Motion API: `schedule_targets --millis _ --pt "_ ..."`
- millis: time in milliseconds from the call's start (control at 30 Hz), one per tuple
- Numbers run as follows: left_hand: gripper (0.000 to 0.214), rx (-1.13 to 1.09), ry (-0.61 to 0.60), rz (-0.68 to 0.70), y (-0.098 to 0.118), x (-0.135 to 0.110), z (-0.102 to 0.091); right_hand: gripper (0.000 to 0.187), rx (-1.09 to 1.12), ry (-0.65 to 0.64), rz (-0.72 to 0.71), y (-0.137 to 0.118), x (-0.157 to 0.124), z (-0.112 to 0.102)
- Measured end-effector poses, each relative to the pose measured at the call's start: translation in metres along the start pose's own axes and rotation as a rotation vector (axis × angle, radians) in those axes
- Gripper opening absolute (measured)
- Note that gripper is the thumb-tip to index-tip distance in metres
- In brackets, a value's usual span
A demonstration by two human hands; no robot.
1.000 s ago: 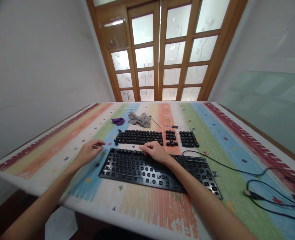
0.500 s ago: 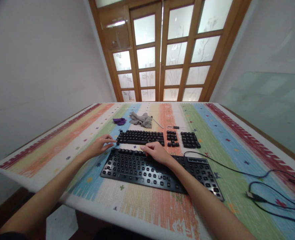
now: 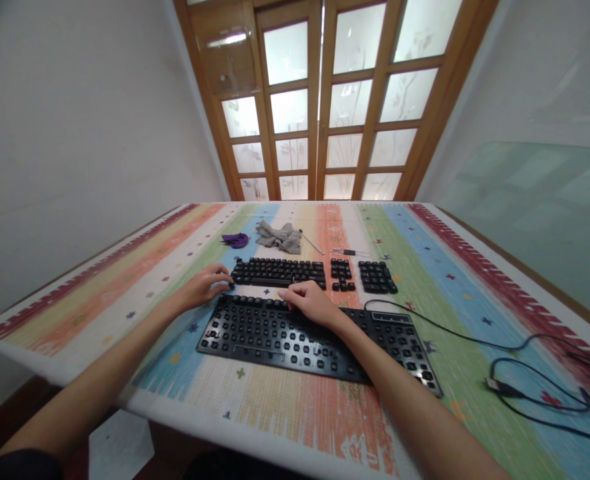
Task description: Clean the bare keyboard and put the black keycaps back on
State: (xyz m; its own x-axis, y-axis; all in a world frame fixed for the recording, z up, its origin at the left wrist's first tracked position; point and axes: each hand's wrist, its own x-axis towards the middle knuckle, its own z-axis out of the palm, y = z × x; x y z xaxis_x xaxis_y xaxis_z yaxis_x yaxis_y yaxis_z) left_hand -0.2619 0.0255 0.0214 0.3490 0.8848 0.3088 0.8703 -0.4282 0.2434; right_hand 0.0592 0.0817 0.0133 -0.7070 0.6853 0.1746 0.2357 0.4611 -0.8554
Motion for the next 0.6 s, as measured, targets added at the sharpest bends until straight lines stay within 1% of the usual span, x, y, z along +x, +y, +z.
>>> schedule_targets --millis 67,133,233,367,467,600 --pt "0.015 -0.094 0.049 -0.048 0.007 -0.003 -0.005 0.058 0.000 0.003 -0.003 0.000 0.000 0.000" --pt "0.020 -0.205 0.089 -0.138 0.015 -0.009 -0.010 0.058 -0.003 0.009 -0.004 0.001 0.000 0.001" --pt "0.027 -0.397 0.106 -0.277 0.027 -0.022 -0.014 0.058 -0.016 0.014 -0.009 0.002 0.000 0.001" --pt "0.032 -0.619 0.134 -0.365 0.039 -0.041 -0.015 0.057 -0.019 0.006 -0.017 0.002 0.000 0.000" --pt "0.033 -0.666 0.140 -0.422 0.045 -0.054 -0.014 0.058 -0.024 0.005 -0.010 0.000 0.000 0.000" --pt "0.034 -0.645 0.090 -0.482 0.049 -0.066 -0.010 0.057 -0.033 0.014 -0.013 -0.002 0.000 0.000"
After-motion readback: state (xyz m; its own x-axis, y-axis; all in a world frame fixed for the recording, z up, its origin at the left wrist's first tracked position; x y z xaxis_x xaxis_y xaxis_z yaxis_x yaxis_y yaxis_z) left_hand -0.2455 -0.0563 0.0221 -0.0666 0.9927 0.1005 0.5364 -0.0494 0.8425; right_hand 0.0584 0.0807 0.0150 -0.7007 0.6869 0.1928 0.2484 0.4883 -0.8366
